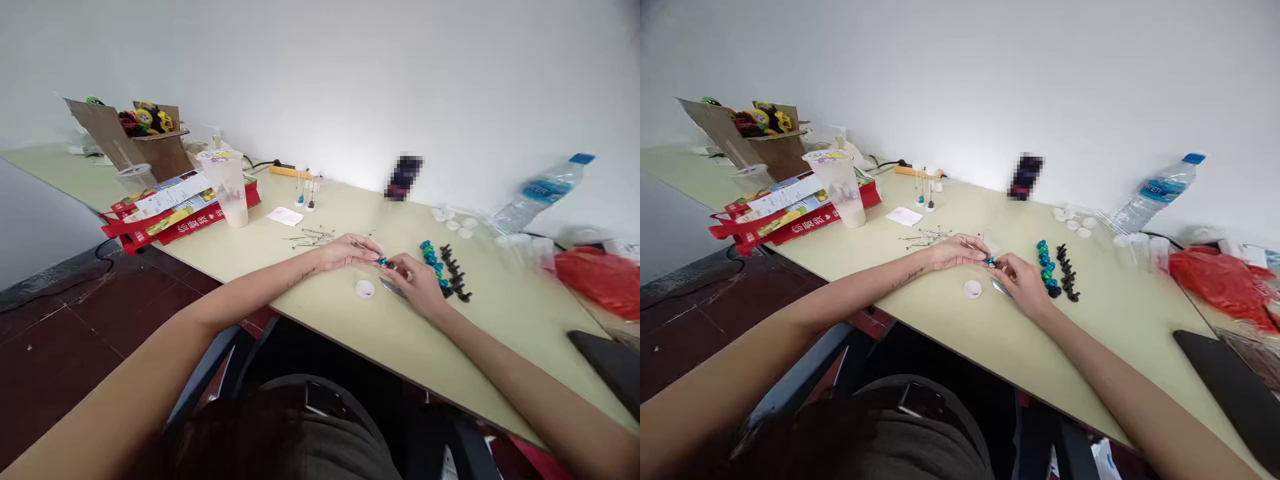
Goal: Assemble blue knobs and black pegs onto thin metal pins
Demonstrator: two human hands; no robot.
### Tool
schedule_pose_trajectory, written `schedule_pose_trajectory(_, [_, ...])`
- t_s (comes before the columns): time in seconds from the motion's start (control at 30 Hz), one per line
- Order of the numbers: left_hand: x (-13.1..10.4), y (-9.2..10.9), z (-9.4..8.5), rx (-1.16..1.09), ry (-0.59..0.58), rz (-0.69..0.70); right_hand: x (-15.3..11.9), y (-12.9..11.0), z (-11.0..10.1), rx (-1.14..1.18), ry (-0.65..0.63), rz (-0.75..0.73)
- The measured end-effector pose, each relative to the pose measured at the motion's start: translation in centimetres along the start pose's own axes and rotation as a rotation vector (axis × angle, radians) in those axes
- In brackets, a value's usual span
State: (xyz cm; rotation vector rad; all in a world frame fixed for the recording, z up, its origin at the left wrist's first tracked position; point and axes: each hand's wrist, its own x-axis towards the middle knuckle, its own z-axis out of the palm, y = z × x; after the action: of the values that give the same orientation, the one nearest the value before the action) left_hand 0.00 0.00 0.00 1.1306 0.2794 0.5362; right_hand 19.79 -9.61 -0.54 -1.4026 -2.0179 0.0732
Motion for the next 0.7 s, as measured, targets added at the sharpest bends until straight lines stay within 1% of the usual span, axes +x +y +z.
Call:
schedule_pose_trajectory(0.17, [-0.2,0.1,0.2,0.002,0.010,0.002,-0.1,-0.4,-0.4,0.005,-0.035,0.017])
schedule_pose_trajectory(0.33, [0.1,0.0,0.0,0.005,-0.004,0.002,-0.1,-1.1,-0.7,0.026,-0.072,0.051])
schedule_pose_trajectory(0.5, [0.3,-0.2,-0.2,0.020,-0.028,0.008,-0.1,-1.0,-0.8,0.067,-0.098,0.052])
schedule_pose_trajectory(0.57, [0.2,-0.2,-0.2,0.020,-0.031,0.013,-0.1,-0.9,-0.8,0.077,-0.092,0.058])
schedule_pose_trajectory(0.7, [0.1,0.0,0.0,0.008,-0.008,0.027,0.0,-0.9,-0.5,0.056,-0.019,0.064])
